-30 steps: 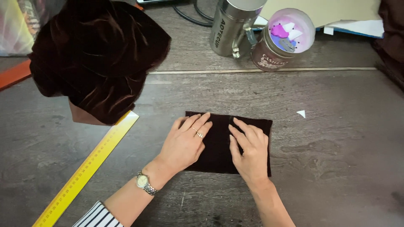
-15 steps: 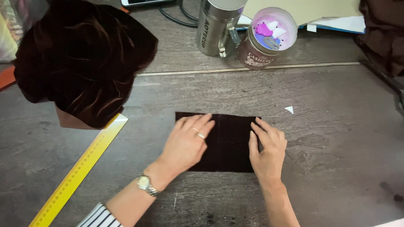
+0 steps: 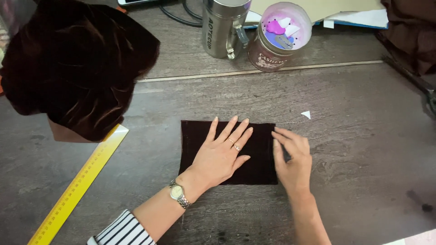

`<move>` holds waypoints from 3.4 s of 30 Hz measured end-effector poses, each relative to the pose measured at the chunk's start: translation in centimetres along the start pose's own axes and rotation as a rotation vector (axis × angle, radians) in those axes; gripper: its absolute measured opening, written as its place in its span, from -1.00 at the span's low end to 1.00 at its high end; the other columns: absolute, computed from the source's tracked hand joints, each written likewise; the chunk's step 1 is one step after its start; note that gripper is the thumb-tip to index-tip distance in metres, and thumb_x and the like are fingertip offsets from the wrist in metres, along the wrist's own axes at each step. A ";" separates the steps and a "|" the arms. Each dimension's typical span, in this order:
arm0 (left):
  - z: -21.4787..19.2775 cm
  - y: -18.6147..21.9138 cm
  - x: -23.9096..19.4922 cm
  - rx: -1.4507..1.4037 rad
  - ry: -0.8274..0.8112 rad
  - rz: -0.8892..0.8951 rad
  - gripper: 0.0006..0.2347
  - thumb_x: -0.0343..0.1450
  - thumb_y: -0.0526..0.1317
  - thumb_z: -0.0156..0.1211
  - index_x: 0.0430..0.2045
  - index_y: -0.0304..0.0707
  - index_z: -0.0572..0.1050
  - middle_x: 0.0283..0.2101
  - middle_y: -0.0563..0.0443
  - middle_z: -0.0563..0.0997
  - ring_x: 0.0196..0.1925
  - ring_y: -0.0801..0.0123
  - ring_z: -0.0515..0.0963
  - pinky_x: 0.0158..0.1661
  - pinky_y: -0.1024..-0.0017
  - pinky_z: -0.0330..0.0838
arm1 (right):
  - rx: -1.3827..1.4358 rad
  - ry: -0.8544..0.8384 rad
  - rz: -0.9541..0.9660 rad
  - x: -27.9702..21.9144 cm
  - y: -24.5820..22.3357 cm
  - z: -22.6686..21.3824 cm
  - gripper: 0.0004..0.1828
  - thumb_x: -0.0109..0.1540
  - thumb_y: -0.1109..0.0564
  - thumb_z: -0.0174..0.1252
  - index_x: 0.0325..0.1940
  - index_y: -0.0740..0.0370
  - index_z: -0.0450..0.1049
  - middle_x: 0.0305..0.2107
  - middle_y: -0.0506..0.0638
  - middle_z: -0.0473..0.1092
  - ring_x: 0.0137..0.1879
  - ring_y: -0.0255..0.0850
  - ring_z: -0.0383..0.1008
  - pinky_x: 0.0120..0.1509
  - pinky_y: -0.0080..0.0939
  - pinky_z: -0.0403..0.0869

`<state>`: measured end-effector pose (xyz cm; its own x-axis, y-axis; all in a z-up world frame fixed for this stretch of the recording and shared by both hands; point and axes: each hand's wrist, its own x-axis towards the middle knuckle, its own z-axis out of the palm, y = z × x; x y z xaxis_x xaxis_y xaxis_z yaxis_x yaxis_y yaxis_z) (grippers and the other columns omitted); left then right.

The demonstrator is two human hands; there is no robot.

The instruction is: The person folds a piece of dark brown velvet fabric on a wooden table, then uses a pair of scissors to trim the edges. A yellow ruler is used to measure the fabric before cutting.

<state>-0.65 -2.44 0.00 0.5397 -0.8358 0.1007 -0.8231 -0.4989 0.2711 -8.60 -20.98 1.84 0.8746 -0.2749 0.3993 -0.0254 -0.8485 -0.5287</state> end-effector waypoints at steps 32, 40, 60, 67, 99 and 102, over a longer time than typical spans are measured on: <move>0.4 2.3 4.1 -0.036 0.227 0.121 -0.72 0.40 -0.14 0.06 -0.05 -0.21 0.43 0.15 0.00 0.41 0.04 0.21 0.38 0.03 0.14 0.22 | 0.047 -0.187 0.156 3.8 5.8 1.7 -0.92 0.17 0.13 0.22 -0.36 0.07 0.43 -0.40 -0.17 0.33 -0.23 -0.28 0.32 -0.19 -0.26 0.26; 0.4 2.3 4.1 -0.037 0.213 0.125 -0.71 0.39 -0.13 0.08 -0.06 -0.21 0.43 0.13 -0.01 0.40 0.04 0.20 0.37 0.03 0.16 0.22 | 0.032 -0.154 0.106 3.6 5.8 1.8 -0.89 0.17 0.14 0.25 -0.35 0.05 0.42 -0.38 -0.18 0.33 -0.24 -0.28 0.30 -0.08 -0.24 0.26; 2.3 2.8 3.8 -0.031 0.231 0.099 -0.64 0.43 -0.15 -0.08 0.11 -0.27 0.29 0.15 -0.13 0.31 0.13 0.15 0.29 0.10 0.11 0.12 | 0.064 -0.102 0.077 3.5 6.2 1.9 -0.78 0.08 0.03 0.38 -0.29 0.02 0.49 -0.45 -0.14 0.36 -0.35 -0.19 0.33 -0.06 -0.19 0.28; 1.2 2.8 2.7 -0.048 0.194 0.078 -0.59 0.46 -0.11 -0.12 0.14 -0.38 0.26 0.27 -0.27 0.24 0.27 0.05 0.23 0.21 -0.07 0.00 | 0.068 -0.102 0.086 3.1 6.8 2.4 -0.77 0.09 0.01 0.39 -0.28 0.01 0.48 -0.44 -0.15 0.35 -0.32 -0.19 0.33 -0.05 -0.21 0.26; -2.4 -5.5 -5.6 0.074 0.007 -0.152 -0.38 0.45 0.18 -0.20 0.36 -0.13 -0.01 0.45 -0.07 -0.03 0.46 0.06 -0.07 0.25 -0.31 -0.24 | 0.048 -0.090 0.044 2.3 8.2 3.0 -0.79 0.12 0.02 0.40 -0.28 0.01 0.49 -0.43 -0.13 0.33 -0.31 -0.14 0.33 0.02 -0.16 0.28; -3.1 -6.9 -6.0 0.086 -0.036 -0.218 -0.40 0.47 0.16 -0.25 0.37 -0.12 -0.04 0.45 -0.08 -0.05 0.46 0.03 -0.08 0.23 -0.33 -0.24 | 0.044 -0.077 0.034 2.4 7.9 2.9 -0.79 0.13 0.01 0.40 -0.28 0.00 0.49 -0.43 -0.14 0.33 -0.31 -0.15 0.33 0.02 -0.17 0.28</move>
<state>2.32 6.76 0.53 0.7012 -0.7129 0.0142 -0.7005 -0.6851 0.1999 -5.32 -27.02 -3.58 0.9085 -0.2658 0.3225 -0.0358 -0.8183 -0.5737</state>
